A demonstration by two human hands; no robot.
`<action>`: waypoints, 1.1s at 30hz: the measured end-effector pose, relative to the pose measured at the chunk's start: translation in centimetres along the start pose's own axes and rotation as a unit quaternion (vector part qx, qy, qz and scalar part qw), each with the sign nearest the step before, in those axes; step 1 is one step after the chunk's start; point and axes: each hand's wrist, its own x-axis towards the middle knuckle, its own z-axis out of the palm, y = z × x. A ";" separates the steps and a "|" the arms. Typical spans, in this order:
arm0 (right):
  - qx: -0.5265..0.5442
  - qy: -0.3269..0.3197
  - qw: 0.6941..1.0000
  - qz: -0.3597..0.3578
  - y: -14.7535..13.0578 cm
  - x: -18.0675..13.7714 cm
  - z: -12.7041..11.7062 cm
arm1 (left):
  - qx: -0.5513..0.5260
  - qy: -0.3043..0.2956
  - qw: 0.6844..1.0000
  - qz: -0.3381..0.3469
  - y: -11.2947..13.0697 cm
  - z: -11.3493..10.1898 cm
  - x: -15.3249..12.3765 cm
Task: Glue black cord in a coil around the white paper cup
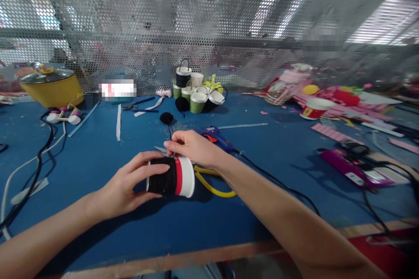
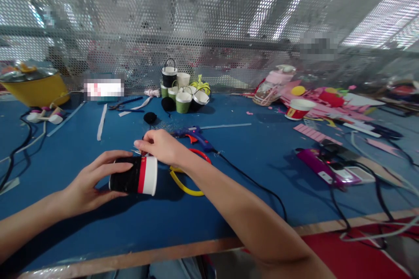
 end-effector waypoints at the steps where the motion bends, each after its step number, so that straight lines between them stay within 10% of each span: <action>1: 0.002 -0.009 1.000 0.005 0.0 0.0 0.0 | 0.004 0.000 1.000 0.007 0.0 0.0 0.0; 13: -0.096 -0.058 0.994 0.012 0.0 -0.1 -0.3 | 0.067 -0.002 0.997 0.044 -0.3 0.3 -0.2; 25: -0.154 0.038 0.987 -0.025 -0.6 -0.7 1.1 | -0.207 -0.003 0.950 -0.233 -0.1 0.7 0.2; 33: -0.103 0.065 0.990 -0.072 -0.7 -0.9 0.6 | -0.142 0.028 0.970 -0.196 0.0 0.7 0.2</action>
